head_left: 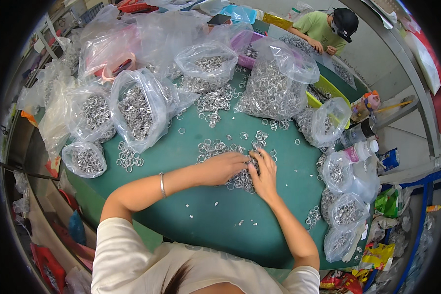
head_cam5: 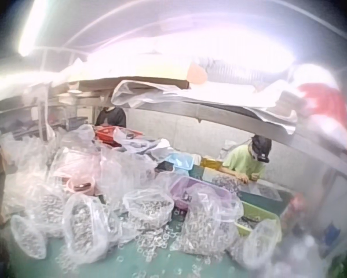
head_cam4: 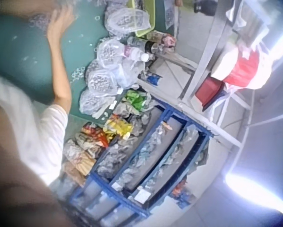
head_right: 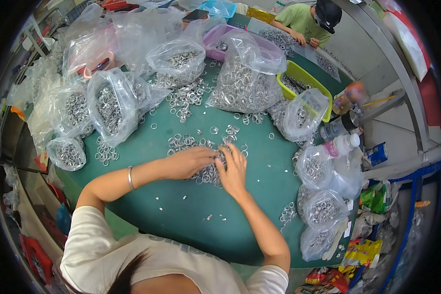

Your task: The person sorts small metal rings on a green surface by hand, picking them up individually or in small clusters and placing them into clear plastic bags.

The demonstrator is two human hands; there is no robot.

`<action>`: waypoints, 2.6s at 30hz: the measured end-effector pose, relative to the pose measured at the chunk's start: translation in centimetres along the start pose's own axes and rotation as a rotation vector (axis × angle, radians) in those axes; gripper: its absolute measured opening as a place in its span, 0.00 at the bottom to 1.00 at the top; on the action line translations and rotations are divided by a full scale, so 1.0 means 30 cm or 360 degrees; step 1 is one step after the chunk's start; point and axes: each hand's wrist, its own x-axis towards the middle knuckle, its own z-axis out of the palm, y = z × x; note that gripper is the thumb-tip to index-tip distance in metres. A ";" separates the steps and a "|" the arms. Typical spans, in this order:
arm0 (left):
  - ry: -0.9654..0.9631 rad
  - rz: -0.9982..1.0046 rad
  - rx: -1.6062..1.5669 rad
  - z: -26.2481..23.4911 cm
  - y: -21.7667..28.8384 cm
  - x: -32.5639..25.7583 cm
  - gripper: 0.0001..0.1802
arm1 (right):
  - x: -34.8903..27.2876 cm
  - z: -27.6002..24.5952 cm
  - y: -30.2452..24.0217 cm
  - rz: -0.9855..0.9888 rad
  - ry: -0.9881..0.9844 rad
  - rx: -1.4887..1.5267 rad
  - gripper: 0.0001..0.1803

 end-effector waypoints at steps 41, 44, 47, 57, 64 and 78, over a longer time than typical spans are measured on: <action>0.1883 -0.1003 -0.0915 -0.494 -0.653 0.653 0.22 | 0.777 -0.259 0.068 0.0645 0.0960 0.1689 0.14; 0.1636 -0.0913 0.0174 -0.477 -0.460 0.647 0.24 | 0.709 -0.278 0.154 0.0641 0.0749 0.1351 0.22; 0.1564 -0.0313 0.0376 -0.409 -0.251 0.544 0.23 | 0.591 -0.332 0.052 0.0499 0.0952 0.0878 0.36; 0.0082 -0.0871 0.0470 -0.001 0.031 -0.077 0.28 | 0.135 -0.013 0.111 -0.0138 -0.0228 -0.0103 0.32; 0.0147 -0.0598 -0.0528 -0.021 0.165 -0.130 0.20 | -0.036 -0.152 -0.002 -0.0263 -0.0723 0.0025 0.33; 0.0343 -0.0846 0.0633 -0.040 -0.212 -0.027 0.19 | -0.222 -0.159 -0.073 0.0000 -0.0314 -0.0329 0.24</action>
